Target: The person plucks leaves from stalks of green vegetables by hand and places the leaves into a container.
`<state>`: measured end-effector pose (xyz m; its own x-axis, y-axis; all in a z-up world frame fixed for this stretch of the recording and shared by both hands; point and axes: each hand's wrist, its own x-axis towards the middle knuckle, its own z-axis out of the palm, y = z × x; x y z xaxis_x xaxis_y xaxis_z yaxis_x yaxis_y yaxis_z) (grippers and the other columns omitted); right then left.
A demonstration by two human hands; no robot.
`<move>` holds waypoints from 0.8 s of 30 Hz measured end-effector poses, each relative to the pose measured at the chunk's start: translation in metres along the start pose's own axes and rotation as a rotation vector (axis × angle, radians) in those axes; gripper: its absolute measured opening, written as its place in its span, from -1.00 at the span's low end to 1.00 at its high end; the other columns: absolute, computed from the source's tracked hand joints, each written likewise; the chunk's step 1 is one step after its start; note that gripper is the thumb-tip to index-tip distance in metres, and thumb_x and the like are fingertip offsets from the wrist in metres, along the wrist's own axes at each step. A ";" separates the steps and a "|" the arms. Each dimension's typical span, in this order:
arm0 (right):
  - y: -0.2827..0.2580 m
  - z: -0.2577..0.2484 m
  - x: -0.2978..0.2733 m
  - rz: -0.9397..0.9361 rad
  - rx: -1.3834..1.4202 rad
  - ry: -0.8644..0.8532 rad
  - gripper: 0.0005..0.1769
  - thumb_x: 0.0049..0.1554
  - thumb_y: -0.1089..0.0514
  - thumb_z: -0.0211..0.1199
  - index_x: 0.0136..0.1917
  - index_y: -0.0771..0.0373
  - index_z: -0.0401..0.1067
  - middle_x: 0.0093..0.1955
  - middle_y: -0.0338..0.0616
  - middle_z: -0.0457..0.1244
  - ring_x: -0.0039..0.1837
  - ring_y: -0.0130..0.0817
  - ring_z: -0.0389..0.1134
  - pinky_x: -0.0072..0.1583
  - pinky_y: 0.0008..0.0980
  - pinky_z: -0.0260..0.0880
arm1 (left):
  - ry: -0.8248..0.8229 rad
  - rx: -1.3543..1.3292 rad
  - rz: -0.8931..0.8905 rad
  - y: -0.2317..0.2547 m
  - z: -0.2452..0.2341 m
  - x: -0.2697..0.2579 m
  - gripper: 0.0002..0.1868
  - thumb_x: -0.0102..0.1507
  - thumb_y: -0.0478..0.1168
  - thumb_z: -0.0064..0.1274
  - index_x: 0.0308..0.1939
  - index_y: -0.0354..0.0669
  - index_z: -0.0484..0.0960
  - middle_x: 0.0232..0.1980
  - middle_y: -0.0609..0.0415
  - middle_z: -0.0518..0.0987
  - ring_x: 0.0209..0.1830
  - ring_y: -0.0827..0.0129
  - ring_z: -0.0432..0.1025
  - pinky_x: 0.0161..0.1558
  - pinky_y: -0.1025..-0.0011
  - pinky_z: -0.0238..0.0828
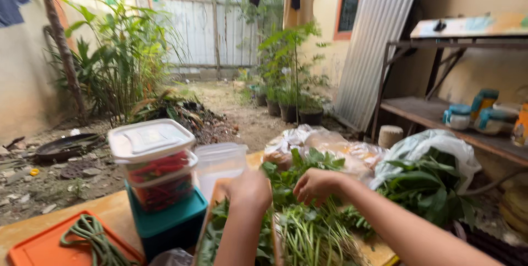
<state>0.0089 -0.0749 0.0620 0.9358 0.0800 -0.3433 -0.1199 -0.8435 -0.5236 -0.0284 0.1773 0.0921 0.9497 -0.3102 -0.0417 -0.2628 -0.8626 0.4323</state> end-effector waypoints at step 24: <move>0.000 -0.011 -0.083 -0.484 0.411 0.627 -0.70 -0.01 0.11 0.50 -0.06 0.33 0.63 -0.20 -0.20 0.50 -0.18 -0.58 0.48 -0.09 -0.56 0.50 | 0.328 -1.284 0.121 0.093 0.038 0.043 -0.79 0.14 -0.26 0.30 -0.22 -0.36 0.78 -0.28 -0.05 0.77 -0.44 0.44 0.62 -0.39 0.46 0.64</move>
<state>-0.0650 -0.0874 0.0985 0.9095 -0.0293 0.4147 0.3387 -0.5263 -0.7800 -0.0188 0.0690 0.0964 0.9762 -0.0913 0.1965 -0.1745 0.2066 0.9627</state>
